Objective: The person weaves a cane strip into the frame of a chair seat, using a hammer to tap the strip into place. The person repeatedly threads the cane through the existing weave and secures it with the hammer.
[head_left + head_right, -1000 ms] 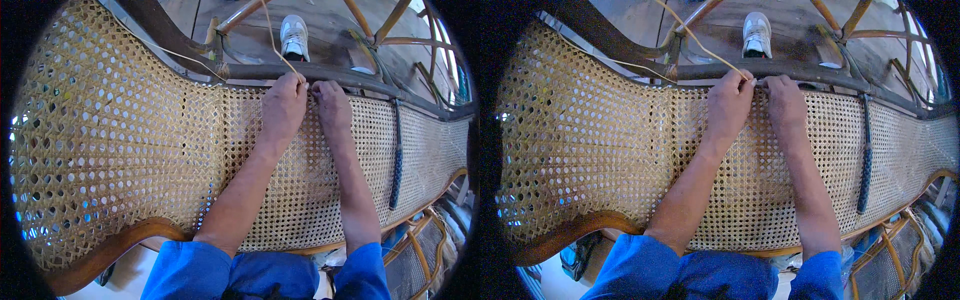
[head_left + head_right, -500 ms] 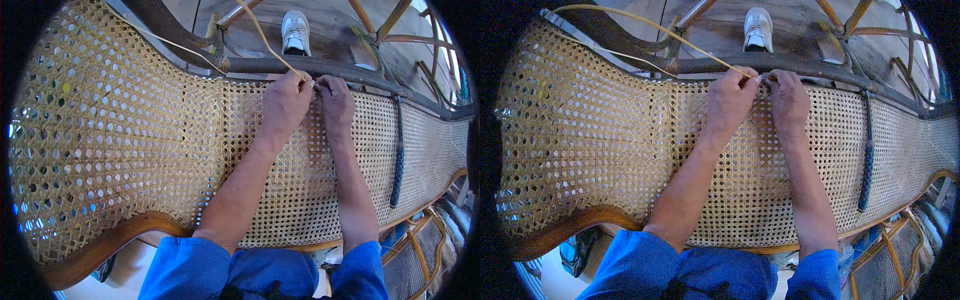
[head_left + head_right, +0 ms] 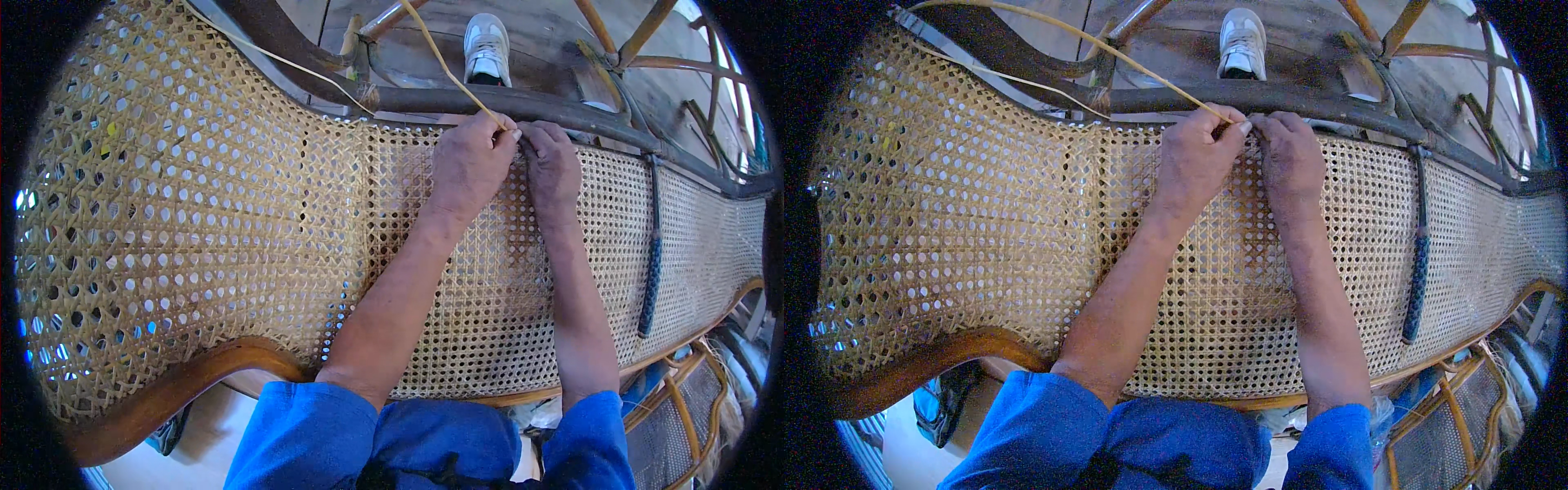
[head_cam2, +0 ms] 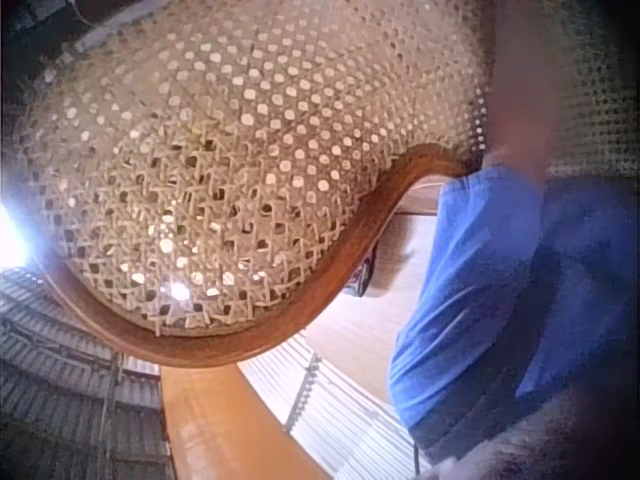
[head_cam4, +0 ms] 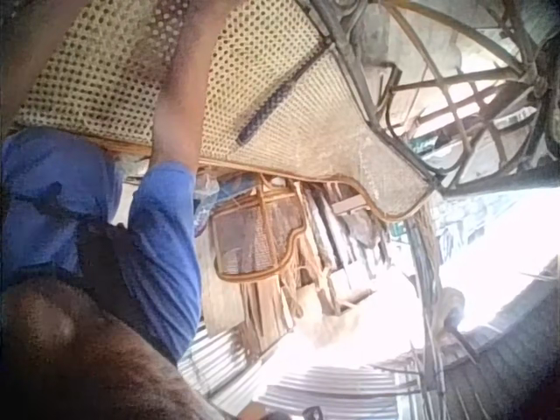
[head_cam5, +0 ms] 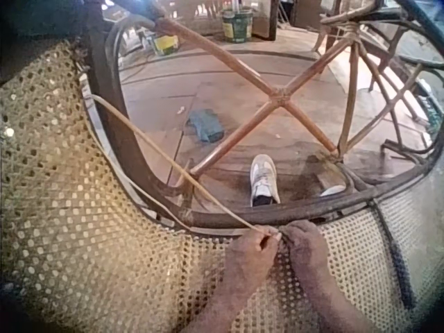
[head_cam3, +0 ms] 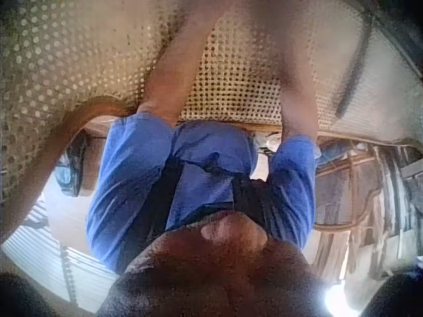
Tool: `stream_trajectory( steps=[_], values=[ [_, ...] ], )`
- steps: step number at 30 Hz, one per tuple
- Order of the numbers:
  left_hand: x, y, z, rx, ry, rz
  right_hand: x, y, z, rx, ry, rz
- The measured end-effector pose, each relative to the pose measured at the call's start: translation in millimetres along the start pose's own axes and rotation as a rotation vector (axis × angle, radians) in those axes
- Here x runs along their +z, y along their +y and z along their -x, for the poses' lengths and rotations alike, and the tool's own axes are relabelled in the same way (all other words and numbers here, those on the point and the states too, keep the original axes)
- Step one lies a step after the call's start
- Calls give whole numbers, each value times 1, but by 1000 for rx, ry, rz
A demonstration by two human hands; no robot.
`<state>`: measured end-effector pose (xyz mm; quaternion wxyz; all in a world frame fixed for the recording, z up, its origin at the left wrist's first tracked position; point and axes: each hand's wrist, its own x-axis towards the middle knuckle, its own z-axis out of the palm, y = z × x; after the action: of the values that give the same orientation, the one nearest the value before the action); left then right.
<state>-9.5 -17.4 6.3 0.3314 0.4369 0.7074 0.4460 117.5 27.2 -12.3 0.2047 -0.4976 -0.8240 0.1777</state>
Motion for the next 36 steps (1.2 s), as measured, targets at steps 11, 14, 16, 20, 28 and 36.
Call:
stream_trajectory(
  steps=[11,14,16,20,28,36],
  values=[
    [2,-2,1,21,-1,32,5,9,1,-21,0,-76],
    [1,-3,0,71,16,22,3,9,-1,-64,11,-87],
    [2,-5,-1,75,12,29,5,14,-2,-68,3,-103],
    [2,-7,-1,100,41,-4,4,12,0,-59,-41,-67],
    [7,-12,-1,159,140,-86,-1,7,-2,-171,-92,124],
    [10,-12,0,217,222,-298,-7,11,-8,-244,-166,179]
  ],
)
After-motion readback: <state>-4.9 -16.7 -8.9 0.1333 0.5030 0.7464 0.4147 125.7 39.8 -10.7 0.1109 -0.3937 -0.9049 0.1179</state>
